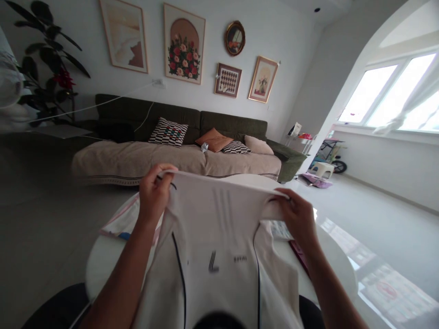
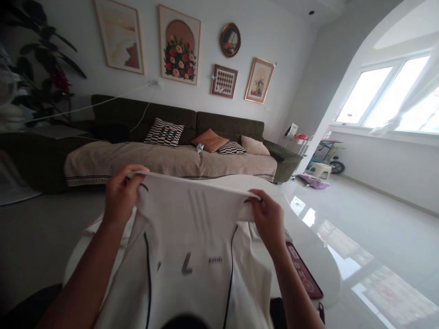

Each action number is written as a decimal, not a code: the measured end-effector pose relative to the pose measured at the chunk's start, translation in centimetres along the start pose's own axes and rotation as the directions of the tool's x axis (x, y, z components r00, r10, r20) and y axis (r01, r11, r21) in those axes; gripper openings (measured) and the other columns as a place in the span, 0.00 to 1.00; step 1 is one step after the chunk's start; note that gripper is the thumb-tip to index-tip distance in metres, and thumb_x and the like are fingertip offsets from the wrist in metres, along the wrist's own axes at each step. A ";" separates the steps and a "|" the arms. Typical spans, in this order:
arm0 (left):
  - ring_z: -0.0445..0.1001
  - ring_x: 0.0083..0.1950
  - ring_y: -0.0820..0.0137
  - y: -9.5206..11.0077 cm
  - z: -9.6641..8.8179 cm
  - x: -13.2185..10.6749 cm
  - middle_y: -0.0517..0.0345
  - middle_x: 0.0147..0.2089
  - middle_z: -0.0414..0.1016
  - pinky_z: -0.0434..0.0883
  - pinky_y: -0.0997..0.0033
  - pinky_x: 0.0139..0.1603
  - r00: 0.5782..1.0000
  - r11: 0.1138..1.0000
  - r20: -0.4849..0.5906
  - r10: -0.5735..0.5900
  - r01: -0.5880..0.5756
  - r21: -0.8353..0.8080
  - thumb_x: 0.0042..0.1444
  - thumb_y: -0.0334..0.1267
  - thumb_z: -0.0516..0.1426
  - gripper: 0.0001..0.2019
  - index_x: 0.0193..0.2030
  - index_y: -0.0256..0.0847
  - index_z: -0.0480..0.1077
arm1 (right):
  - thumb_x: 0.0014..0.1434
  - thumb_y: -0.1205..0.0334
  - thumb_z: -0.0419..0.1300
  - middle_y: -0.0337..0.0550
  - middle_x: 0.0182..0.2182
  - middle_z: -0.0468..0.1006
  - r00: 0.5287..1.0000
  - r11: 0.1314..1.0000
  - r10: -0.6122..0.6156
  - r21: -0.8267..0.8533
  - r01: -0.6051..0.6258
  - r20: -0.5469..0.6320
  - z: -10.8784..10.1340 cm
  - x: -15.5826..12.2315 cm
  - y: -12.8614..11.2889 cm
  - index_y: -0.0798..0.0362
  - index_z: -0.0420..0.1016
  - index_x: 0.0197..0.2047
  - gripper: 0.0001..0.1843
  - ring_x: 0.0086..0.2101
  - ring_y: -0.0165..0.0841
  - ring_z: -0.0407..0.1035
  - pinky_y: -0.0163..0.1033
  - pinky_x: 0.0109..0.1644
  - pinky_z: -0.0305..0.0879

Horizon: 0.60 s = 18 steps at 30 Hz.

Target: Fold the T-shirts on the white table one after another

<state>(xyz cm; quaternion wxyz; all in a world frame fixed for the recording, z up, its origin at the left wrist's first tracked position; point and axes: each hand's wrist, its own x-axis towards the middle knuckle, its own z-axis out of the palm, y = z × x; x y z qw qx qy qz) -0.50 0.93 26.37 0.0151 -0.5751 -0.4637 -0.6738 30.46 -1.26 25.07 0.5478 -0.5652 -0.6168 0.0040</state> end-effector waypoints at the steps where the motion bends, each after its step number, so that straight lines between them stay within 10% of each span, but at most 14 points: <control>1: 0.70 0.42 0.71 0.0 0.7 1.3 0.60 0.38 0.72 0.68 0.68 0.47 0.997 0.999 -0.055 0.053 -0.053 -0.012 0.58 0.38 0.53 0.09 0.38 0.36 0.70 | 0.56 0.58 0.53 0.41 0.31 0.77 0.989 0.997 -0.072 -0.048 0.066 -0.131 0.4 1.2 -1.1 0.52 0.75 0.41 0.14 0.28 0.32 0.68 0.35 0.32 0.61; 5: 0.69 0.44 0.72 -0.4 1.4 2.8 0.60 0.39 0.71 0.65 0.70 0.50 0.965 0.979 -0.190 0.180 -0.194 -0.059 0.56 0.35 0.54 0.07 0.40 0.36 0.70 | 0.56 0.65 0.51 0.42 0.34 0.77 0.872 0.955 -0.280 -0.212 0.209 -0.401 0.5 1.7 -2.9 0.52 0.75 0.42 0.13 0.32 0.32 0.69 0.34 0.36 0.62; 9: 0.70 0.41 0.71 -3.4 1.4 -3.9 0.59 0.37 0.72 0.67 0.73 0.44 0.978 0.997 0.194 0.071 -0.065 -0.038 0.53 0.33 0.56 0.05 0.37 0.40 0.70 | 0.58 0.65 0.49 0.46 0.38 0.76 0.953 0.943 -0.249 -0.269 0.197 -0.174 1.7 -4.1 3.2 0.53 0.74 0.43 0.15 0.39 0.36 0.70 0.39 0.42 0.64; 12: 0.72 0.42 0.70 -7.2 1.2 -12.1 0.58 0.37 0.72 0.68 0.73 0.44 0.793 0.996 0.603 -0.086 0.052 0.075 0.51 0.27 0.51 0.12 0.40 0.42 0.72 | 0.60 0.65 0.45 0.48 0.45 0.74 0.994 0.950 -0.040 -0.303 0.070 0.106 3.5 -10.6 9.1 0.50 0.74 0.44 0.18 0.47 0.39 0.67 0.45 0.48 0.64; 15: 0.72 0.44 0.68 -10.1 -0.2 -18.4 0.59 0.37 0.74 0.67 0.72 0.47 0.465 0.964 0.847 -0.256 0.057 0.260 0.43 0.21 0.51 0.19 0.36 0.45 0.74 | 0.61 0.56 0.52 0.43 0.47 0.73 0.959 0.936 0.131 -0.349 -0.035 0.253 4.4 -15.7 12.8 0.43 0.72 0.44 0.11 0.46 0.34 0.68 0.44 0.49 0.64; 18: 0.73 0.43 0.68 -11.1 -1.3 -19.9 0.60 0.39 0.75 0.67 0.73 0.47 0.353 0.939 0.872 -0.340 0.080 0.334 0.45 0.28 0.56 0.15 0.39 0.47 0.74 | 0.60 0.56 0.52 0.43 0.47 0.74 0.949 0.928 0.169 -0.368 -0.061 0.266 4.7 -17.5 14.4 0.43 0.74 0.41 0.10 0.46 0.35 0.68 0.45 0.51 0.63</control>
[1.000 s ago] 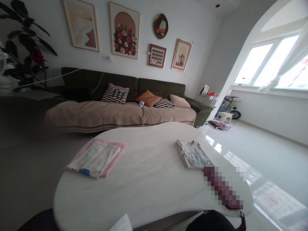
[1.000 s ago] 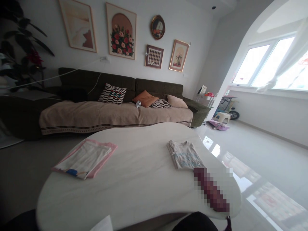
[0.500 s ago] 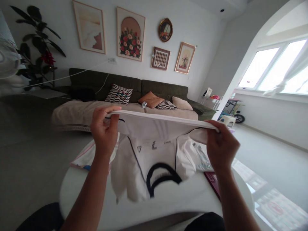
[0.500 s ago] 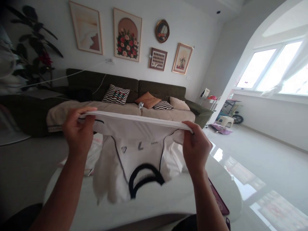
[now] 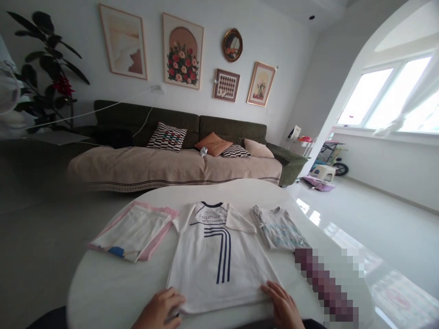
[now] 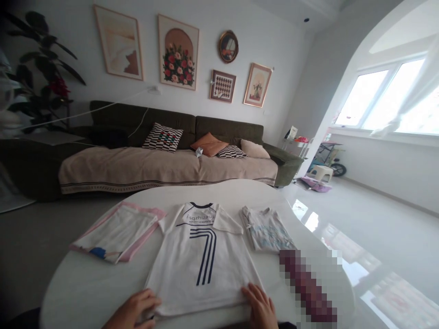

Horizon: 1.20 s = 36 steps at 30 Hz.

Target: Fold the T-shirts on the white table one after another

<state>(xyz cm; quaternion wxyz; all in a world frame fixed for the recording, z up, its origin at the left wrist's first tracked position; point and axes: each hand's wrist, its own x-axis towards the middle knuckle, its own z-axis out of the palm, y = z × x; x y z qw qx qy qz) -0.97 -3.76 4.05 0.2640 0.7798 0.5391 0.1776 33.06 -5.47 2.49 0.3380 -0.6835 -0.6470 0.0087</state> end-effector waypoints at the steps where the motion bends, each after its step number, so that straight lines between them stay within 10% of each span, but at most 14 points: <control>1: 0.73 0.42 0.68 0.1 -0.3 0.3 0.60 0.38 0.76 0.68 0.73 0.46 1.000 1.000 -0.023 -0.007 0.007 -0.008 0.48 0.32 0.55 0.12 0.40 0.47 0.74 | 0.60 0.59 0.50 0.45 0.46 0.74 1.000 1.000 0.003 -0.004 -0.003 0.018 0.3 0.2 0.1 0.44 0.75 0.40 0.13 0.46 0.36 0.68 0.46 0.51 0.63; 6: 0.70 0.52 0.68 2.0 -0.5 6.4 0.54 0.50 0.73 0.65 0.68 0.54 0.959 0.989 -0.241 0.147 -0.147 0.018 0.60 0.39 0.45 0.17 0.52 0.46 0.69 | 0.60 0.61 0.42 0.50 0.53 0.70 0.970 0.996 -0.077 -0.014 0.082 0.230 3.8 3.6 -2.3 0.51 0.72 0.50 0.23 0.54 0.40 0.63 0.48 0.56 0.59; 11: 0.45 0.68 0.53 1.1 3.8 10.9 0.51 0.67 0.50 0.51 0.44 0.61 0.987 0.952 -0.161 0.031 0.020 0.305 0.58 0.46 0.49 0.25 0.63 0.49 0.55 | 0.60 0.51 0.45 0.42 0.62 0.55 0.921 0.987 -0.016 -0.143 0.078 0.390 8.1 3.7 -4.9 0.41 0.58 0.60 0.25 0.62 0.45 0.43 0.60 0.61 0.43; 19: 0.42 0.68 0.54 -1.5 4.8 8.3 0.58 0.69 0.45 0.49 0.43 0.62 0.990 0.939 -0.103 0.099 -0.058 0.340 0.59 0.52 0.46 0.26 0.64 0.60 0.45 | 0.57 0.51 0.50 0.45 0.62 0.54 0.879 0.971 0.078 -0.236 0.040 0.471 8.5 0.5 -4.0 0.41 0.58 0.60 0.27 0.60 0.53 0.47 0.63 0.56 0.50; 26: 0.42 0.68 0.53 -1.1 4.4 8.7 0.59 0.69 0.43 0.49 0.41 0.61 0.994 0.938 -0.075 0.084 -0.053 0.342 0.59 0.54 0.44 0.26 0.63 0.61 0.44 | 0.62 0.56 0.46 0.49 0.64 0.50 0.914 0.951 0.030 -0.293 0.099 0.405 7.7 10.2 -3.2 0.50 0.70 0.53 0.20 0.63 0.49 0.40 0.61 0.58 0.46; 36: 0.39 0.69 0.55 -1.7 5.0 9.1 0.63 0.69 0.39 0.46 0.42 0.63 0.999 0.939 -0.037 0.024 -0.010 0.344 0.58 0.52 0.47 0.27 0.63 0.64 0.42 | 0.56 0.64 0.50 0.47 0.57 0.66 0.908 0.964 -0.001 -0.240 0.112 0.419 5.9 16.7 1.3 0.53 0.70 0.51 0.19 0.54 0.38 0.62 0.39 0.57 0.55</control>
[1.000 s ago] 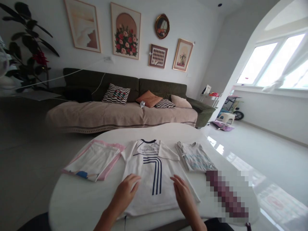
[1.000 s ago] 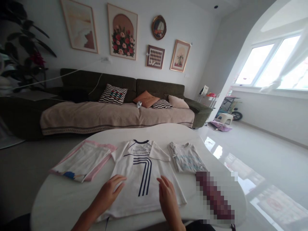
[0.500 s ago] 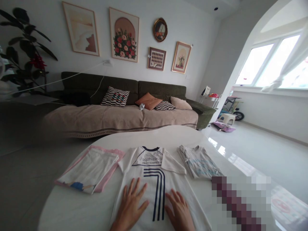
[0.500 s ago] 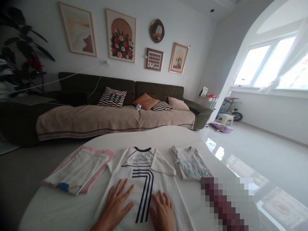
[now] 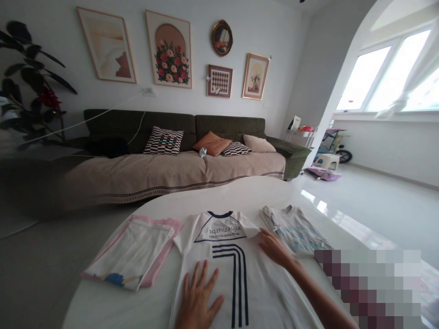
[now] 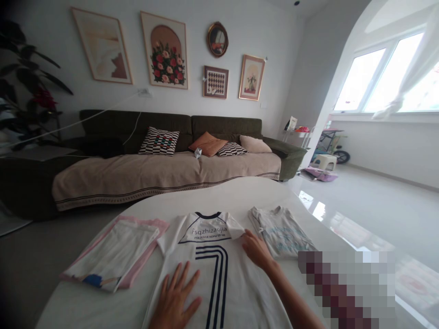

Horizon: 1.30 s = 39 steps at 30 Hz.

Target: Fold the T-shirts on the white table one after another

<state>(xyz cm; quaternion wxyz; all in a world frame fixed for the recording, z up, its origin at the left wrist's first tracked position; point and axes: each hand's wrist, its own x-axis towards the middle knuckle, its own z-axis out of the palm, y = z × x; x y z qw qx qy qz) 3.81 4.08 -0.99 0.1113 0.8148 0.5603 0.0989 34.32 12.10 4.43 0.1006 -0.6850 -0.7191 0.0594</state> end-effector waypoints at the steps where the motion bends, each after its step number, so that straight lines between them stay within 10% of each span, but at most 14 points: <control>1: 0.39 0.69 0.56 0.0 0.0 0.0 0.63 0.69 0.38 0.46 0.42 0.63 1.000 1.000 0.001 0.000 0.000 -0.003 0.58 0.51 0.47 0.27 0.63 0.64 0.42 | 0.58 0.65 0.48 0.51 0.58 0.63 0.996 0.997 0.072 -0.011 -0.072 -0.048 -0.7 0.3 0.7 0.56 0.66 0.55 0.22 0.55 0.39 0.61 0.41 0.57 0.55; 6: 0.38 0.69 0.56 0.1 0.0 -0.1 0.63 0.69 0.37 0.44 0.41 0.63 1.000 1.000 0.000 -0.002 0.002 -0.017 0.58 0.50 0.47 0.28 0.63 0.64 0.41 | 0.60 0.68 0.36 0.74 0.61 0.47 0.927 0.945 0.315 -0.023 -0.326 -0.203 -1.1 1.5 -1.0 0.75 0.48 0.62 0.29 0.60 0.51 0.48 0.55 0.59 0.48; 10: 0.37 0.69 0.55 0.0 0.1 -0.1 0.63 0.69 0.37 0.43 0.39 0.62 1.000 1.000 -0.013 0.004 -0.004 -0.025 0.59 0.51 0.45 0.26 0.63 0.64 0.40 | 0.61 0.58 0.43 0.46 0.64 0.50 1.000 1.000 0.004 0.010 -0.004 -0.027 3.7 1.4 -9.1 0.52 0.54 0.63 0.26 0.63 0.37 0.44 0.42 0.62 0.46; 13: 0.38 0.69 0.54 -0.2 0.6 0.0 0.62 0.69 0.37 0.44 0.38 0.62 1.000 0.999 -0.027 0.011 -0.012 -0.036 0.59 0.54 0.44 0.26 0.63 0.64 0.41 | 0.60 0.45 0.45 0.30 0.65 0.46 0.986 0.987 -0.155 0.064 0.151 0.063 7.4 1.5 -14.3 0.34 0.51 0.62 0.27 0.64 0.38 0.37 0.51 0.63 0.41; 20: 0.34 0.68 0.50 -1.0 1.8 0.2 0.61 0.69 0.36 0.42 0.36 0.61 0.998 0.997 -0.059 -0.029 0.025 -0.073 0.55 0.57 0.46 0.29 0.63 0.64 0.42 | 0.62 0.45 0.41 0.39 0.65 0.45 0.997 0.994 0.080 0.077 -0.081 0.011 9.7 4.8 -15.2 0.43 0.46 0.65 0.30 0.64 0.48 0.32 0.62 0.61 0.32; 27: 0.39 0.67 0.46 -1.0 2.3 1.0 0.54 0.68 0.41 0.43 0.32 0.59 0.999 0.999 -0.017 -0.046 0.046 -0.021 0.52 0.53 0.52 0.31 0.62 0.64 0.46 | 0.63 0.58 0.44 0.60 0.64 0.47 0.981 0.978 0.188 0.104 -0.181 -0.057 8.5 8.4 -18.1 0.62 0.52 0.63 0.28 0.62 0.55 0.36 0.66 0.58 0.39; 33: 0.48 0.65 0.44 -0.2 2.9 1.3 0.53 0.65 0.53 0.49 0.33 0.57 0.983 0.990 -0.147 -0.105 0.117 0.079 0.42 0.45 0.60 0.34 0.59 0.62 0.57 | 0.61 0.59 0.53 0.45 0.50 0.69 0.990 0.969 -0.144 0.205 0.141 0.002 8.2 12.1 -23.6 0.53 0.66 0.51 0.15 0.48 0.35 0.65 0.48 0.51 0.63; 39: 0.54 0.64 0.45 -0.5 3.4 1.0 0.56 0.65 0.56 0.54 0.35 0.57 0.981 0.990 -0.182 -0.068 0.090 0.112 0.46 0.37 0.57 0.32 0.60 0.58 0.57 | 0.59 0.56 0.56 0.44 0.46 0.70 0.998 0.962 -0.053 0.271 0.043 0.028 9.0 12.7 -25.1 0.55 0.67 0.49 0.16 0.42 0.34 0.69 0.46 0.44 0.68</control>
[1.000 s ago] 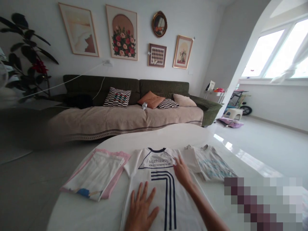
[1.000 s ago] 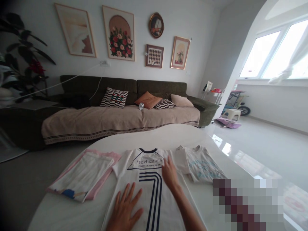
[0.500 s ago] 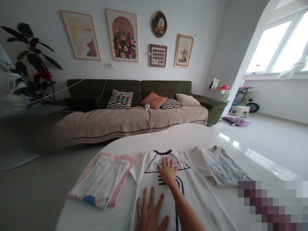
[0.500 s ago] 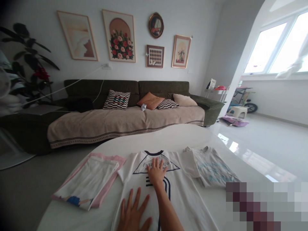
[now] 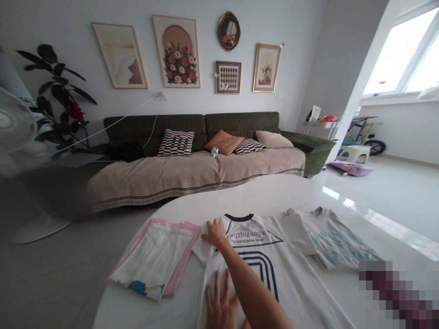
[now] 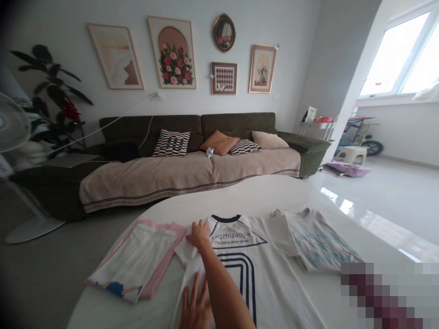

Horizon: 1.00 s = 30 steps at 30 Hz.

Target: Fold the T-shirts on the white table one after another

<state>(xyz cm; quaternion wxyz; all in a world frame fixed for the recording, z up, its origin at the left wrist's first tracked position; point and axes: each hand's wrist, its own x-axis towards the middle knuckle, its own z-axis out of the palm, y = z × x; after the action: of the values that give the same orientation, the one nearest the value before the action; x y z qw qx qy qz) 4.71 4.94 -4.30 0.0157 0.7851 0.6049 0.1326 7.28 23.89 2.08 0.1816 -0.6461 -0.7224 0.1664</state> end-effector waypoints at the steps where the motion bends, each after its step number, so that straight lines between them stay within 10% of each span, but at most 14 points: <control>1: 0.54 0.64 0.45 -0.1 0.1 0.0 0.57 0.65 0.56 0.53 0.35 0.57 1.000 1.000 0.014 0.001 -0.001 -0.004 0.46 0.36 0.56 0.32 0.60 0.58 0.56 | 0.60 0.56 0.56 0.44 0.45 0.71 0.999 1.000 0.027 0.015 -0.027 -0.025 -0.1 -0.3 0.1 0.55 0.67 0.47 0.15 0.41 0.33 0.69 0.45 0.44 0.68; 8: 0.45 0.67 0.48 -0.3 -1.8 0.9 0.67 0.66 0.49 0.47 0.35 0.62 0.958 0.986 0.287 -0.016 0.062 -0.153 0.55 0.34 0.48 0.28 0.62 0.61 0.49 | 0.66 0.67 0.35 0.49 0.51 0.66 0.961 0.991 0.038 0.134 -0.001 -0.276 -0.8 -2.6 -1.9 0.53 0.61 0.54 0.21 0.48 0.31 0.65 0.39 0.50 0.61; 12: 0.42 0.67 0.49 0.1 -3.6 1.1 0.71 0.67 0.45 0.43 0.37 0.64 0.936 0.976 0.351 -0.037 0.110 -0.189 0.55 0.37 0.49 0.29 0.62 0.62 0.47 | 0.63 0.64 0.42 0.44 0.62 0.54 0.957 0.975 -0.143 0.130 0.179 -0.251 -0.9 -2.8 -3.5 0.48 0.49 0.63 0.24 0.57 0.29 0.56 0.34 0.55 0.57; 18: 0.39 0.67 0.44 -0.2 -2.2 0.9 0.59 0.68 0.45 0.41 0.31 0.60 0.941 0.988 0.337 -0.017 0.068 -0.142 0.51 0.38 0.52 0.31 0.63 0.56 0.50 | 0.60 0.69 0.40 0.49 0.65 0.47 0.989 0.997 -0.064 0.035 0.069 -0.136 -0.4 -3.5 0.5 0.56 0.55 0.62 0.26 0.63 0.39 0.39 0.49 0.62 0.44; 30: 0.44 0.67 0.46 0.9 -1.3 0.1 0.55 0.67 0.49 0.44 0.38 0.61 0.991 0.994 0.080 -0.106 0.107 -0.002 0.44 0.46 0.58 0.33 0.60 0.55 0.57 | 0.60 0.42 0.38 0.39 0.66 0.41 0.996 0.989 0.072 -0.136 -0.065 0.052 -0.3 -1.5 4.9 0.40 0.46 0.65 0.31 0.64 0.43 0.28 0.63 0.60 0.28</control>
<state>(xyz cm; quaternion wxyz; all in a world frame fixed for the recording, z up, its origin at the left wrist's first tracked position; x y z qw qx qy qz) 5.24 4.58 -2.87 0.0494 0.7562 0.6444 0.1022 11.85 22.97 -0.08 0.1112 -0.6763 -0.7142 0.1419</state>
